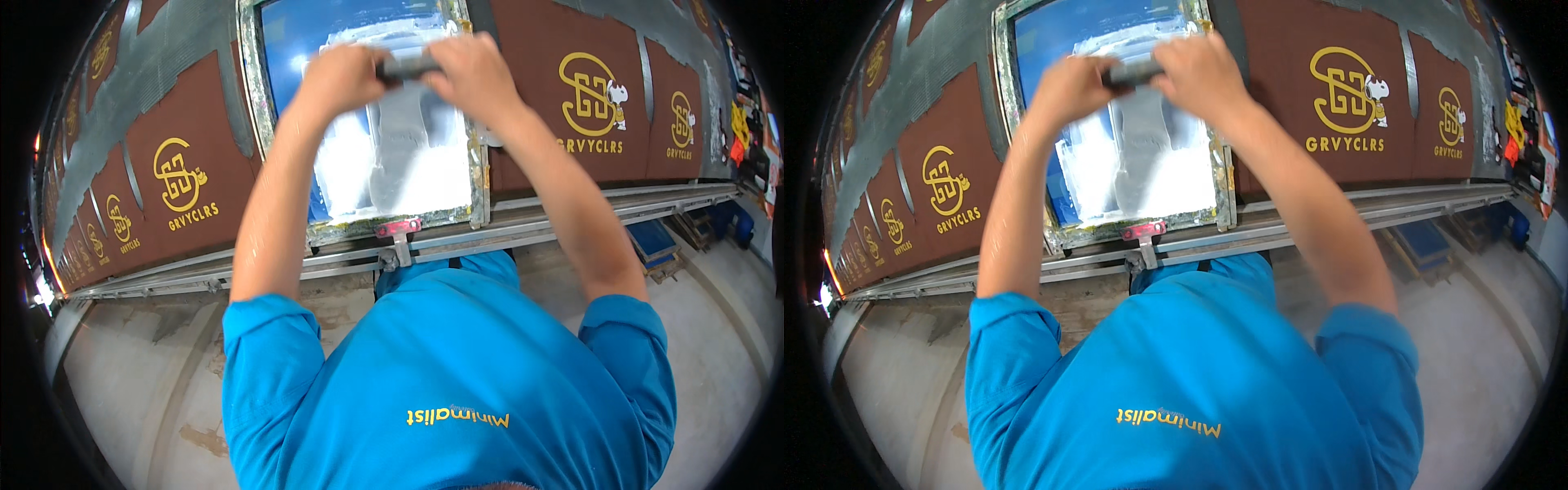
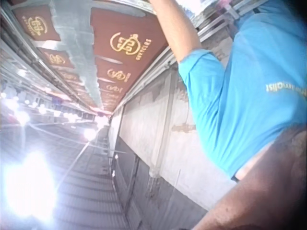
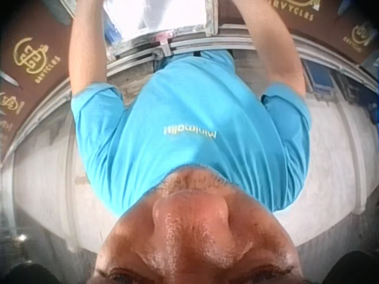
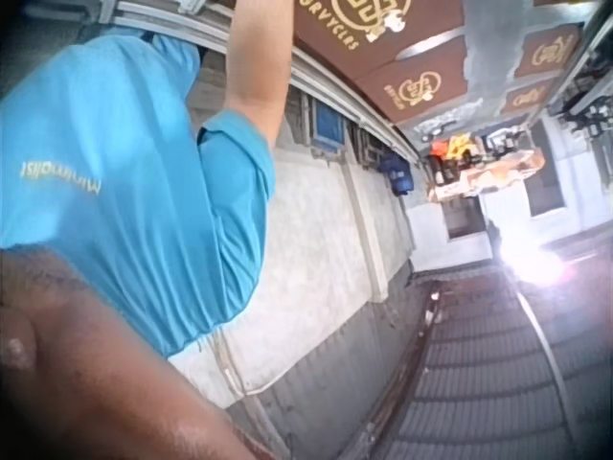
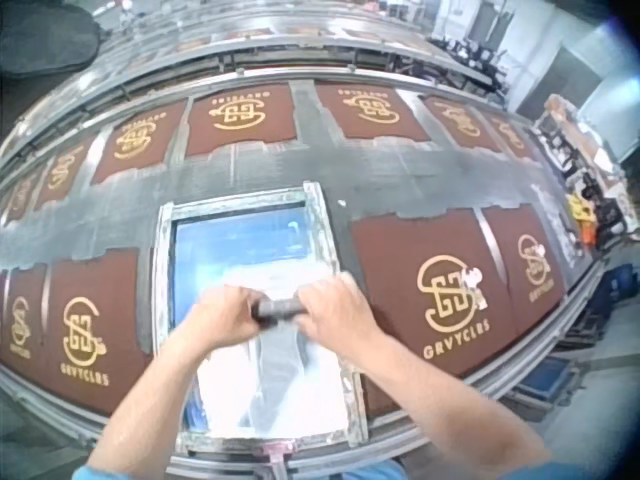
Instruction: The person uses a squeegee to spread white ink across a screen printing frame mounted on a rail. They repeatedly pull the squeegee across the mesh to distribute the ink evenly over the stencil area.
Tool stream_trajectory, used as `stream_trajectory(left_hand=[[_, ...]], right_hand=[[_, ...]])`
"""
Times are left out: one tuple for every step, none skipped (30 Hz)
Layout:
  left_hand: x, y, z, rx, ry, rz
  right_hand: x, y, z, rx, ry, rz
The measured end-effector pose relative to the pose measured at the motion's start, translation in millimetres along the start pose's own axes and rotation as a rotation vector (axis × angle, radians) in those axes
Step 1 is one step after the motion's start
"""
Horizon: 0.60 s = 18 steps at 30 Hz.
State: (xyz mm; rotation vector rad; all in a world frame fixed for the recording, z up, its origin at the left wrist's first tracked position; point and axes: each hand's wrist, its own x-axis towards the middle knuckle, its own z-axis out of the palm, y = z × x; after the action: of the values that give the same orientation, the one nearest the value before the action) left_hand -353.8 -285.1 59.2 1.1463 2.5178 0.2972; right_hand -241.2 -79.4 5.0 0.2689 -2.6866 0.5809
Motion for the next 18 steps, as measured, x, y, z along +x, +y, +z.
stream_trajectory(left_hand=[[18, -14, -1, 0.042, 0.023, 0.010], [28, -21, 2, 0.009, 0.145, 0.036], [34, -18, 1, -0.010, 0.112, -0.028], [37, -14, 0, -0.028, 0.081, -0.093], [30, -12, 5, -0.028, 0.128, -0.064], [18, -10, 17, -0.032, 0.163, -0.038], [2, -6, 25, -0.033, 0.199, -0.011], [-15, 3, 36, -0.033, 0.166, -0.040], [-38, 13, 51, -0.042, 0.236, -0.024], [-59, 28, 56, -0.060, 0.164, -0.078], [-81, 38, 64, -0.096, 0.107, -0.108], [-100, 45, 72, -0.118, 0.141, -0.053], [-116, 52, 79, -0.135, 0.175, 0.002], [-127, 58, 83, -0.130, 0.169, 0.013], [-134, 61, 81, -0.137, 0.157, 0.013], [-137, 62, 79, -0.146, 0.144, 0.012], [-139, 62, 77, -0.158, 0.186, 0.053], [-140, 63, 77, -0.172, 0.225, 0.095]], right_hand=[[19, 5, -3, -0.007, -0.070, 0.034], [30, 12, 1, -0.042, 0.045, 0.004], [38, 14, 6, -0.011, 0.040, 0.052], [40, 14, 8, 0.019, 0.037, 0.099], [33, 10, 9, 0.010, 0.048, 0.082], [18, 5, 14, 0.007, 0.050, 0.072], [2, -3, 15, 0.004, 0.056, 0.062], [-19, -14, 14, 0.011, 0.047, 0.063], [-39, -27, 13, 0.012, 0.052, 0.054], [-62, -45, 11, 0.052, 0.064, 0.091], [-83, -63, 7, 0.064, 0.033, 0.121], [-103, -78, -1, 0.056, -0.038, 0.159], [-116, -95, -8, 0.077, -0.049, 0.194], [-126, -105, -15, 0.087, -0.075, 0.210], [-127, -112, -24, 0.155, -0.065, 0.207], [-126, -115, -31, 0.224, -0.058, 0.203], [-123, -109, -33, 0.223, 0.017, 0.250], [-118, -97, -33, 0.223, 0.089, 0.300]])
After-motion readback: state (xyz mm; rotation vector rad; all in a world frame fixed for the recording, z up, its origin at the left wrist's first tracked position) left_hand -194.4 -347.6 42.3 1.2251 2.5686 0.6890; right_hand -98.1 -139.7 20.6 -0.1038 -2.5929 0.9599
